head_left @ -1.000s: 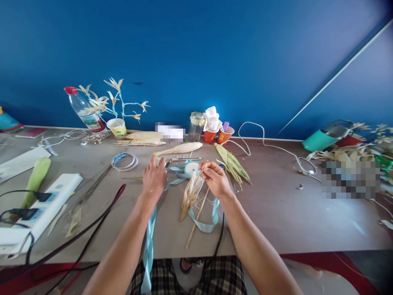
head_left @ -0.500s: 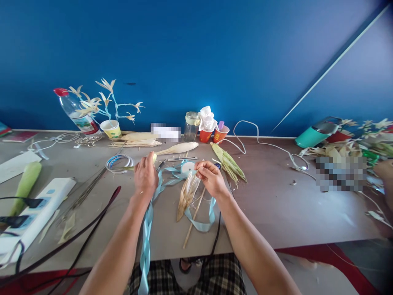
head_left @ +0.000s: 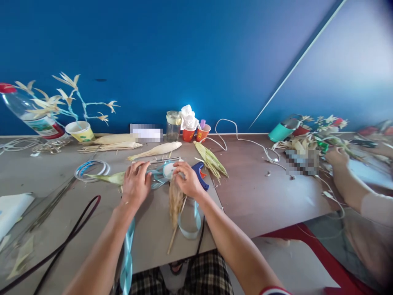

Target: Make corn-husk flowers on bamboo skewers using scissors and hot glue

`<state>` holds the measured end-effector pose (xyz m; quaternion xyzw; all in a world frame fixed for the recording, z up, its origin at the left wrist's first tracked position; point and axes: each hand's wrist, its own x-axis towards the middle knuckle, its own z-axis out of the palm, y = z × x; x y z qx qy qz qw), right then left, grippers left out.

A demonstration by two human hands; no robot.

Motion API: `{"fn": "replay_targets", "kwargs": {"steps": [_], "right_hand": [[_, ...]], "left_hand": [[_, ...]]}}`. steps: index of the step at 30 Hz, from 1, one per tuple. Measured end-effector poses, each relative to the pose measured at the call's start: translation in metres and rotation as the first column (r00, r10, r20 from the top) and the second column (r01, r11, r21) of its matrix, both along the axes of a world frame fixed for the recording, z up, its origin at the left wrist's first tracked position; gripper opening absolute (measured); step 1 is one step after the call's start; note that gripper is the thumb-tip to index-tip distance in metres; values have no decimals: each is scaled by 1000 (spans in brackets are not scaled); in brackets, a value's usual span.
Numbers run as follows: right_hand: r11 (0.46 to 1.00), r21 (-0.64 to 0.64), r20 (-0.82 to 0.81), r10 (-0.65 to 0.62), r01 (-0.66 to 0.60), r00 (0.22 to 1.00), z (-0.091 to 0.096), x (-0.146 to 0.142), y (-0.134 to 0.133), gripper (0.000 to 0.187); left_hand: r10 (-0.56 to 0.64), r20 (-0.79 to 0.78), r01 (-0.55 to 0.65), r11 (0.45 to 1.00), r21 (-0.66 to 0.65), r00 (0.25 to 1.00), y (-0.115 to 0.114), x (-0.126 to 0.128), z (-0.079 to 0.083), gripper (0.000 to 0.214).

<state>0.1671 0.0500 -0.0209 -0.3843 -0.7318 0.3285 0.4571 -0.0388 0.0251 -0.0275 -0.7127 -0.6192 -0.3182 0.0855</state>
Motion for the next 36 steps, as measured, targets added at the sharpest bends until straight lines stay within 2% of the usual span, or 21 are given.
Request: {"fn": "replay_targets", "kwargs": {"steps": [5,9,11,13,16,18,20,26,30,33,36], "right_hand": [[985,-30,33,174,-173,984,3,-12,-15,13],[922,-23,-27,386,-387,922,8,-18,-24,7],[904,6,-68,426,-427,902,9,-19,-25,6],[925,36,-108,380,-379,919,10,-18,-24,6],[978,37,-118,206,-203,971,9,-16,-22,7],[995,11,-90,102,-101,991,8,-15,-20,8],[998,0,-67,64,-64,996,8,-15,-20,9],[992,66,-28,107,-105,994,10,-16,-23,11],[996,81,-62,51,-45,997,12,-10,-18,11],[995,90,-94,-34,42,995,15,0,-10,9],[974,6,-146,-225,228,964,20,16,1,9]], "left_hand": [[-102,43,102,995,10,994,0,7,-2,34],[-122,58,122,993,-1,991,0,6,-3,35],[-104,69,105,994,-6,992,1,4,-3,36],[-100,80,100,995,2,992,2,1,-4,36],[-112,88,109,993,32,990,3,-2,-4,35],[-107,99,102,994,47,989,3,-3,-3,34],[-97,112,91,994,52,989,3,-2,-2,30],[-118,105,118,993,14,987,0,2,2,31],[-136,85,138,990,-12,987,-3,5,6,32],[-143,92,145,989,-13,985,-3,6,7,32],[-122,110,125,992,-15,986,-2,5,3,31]]}}
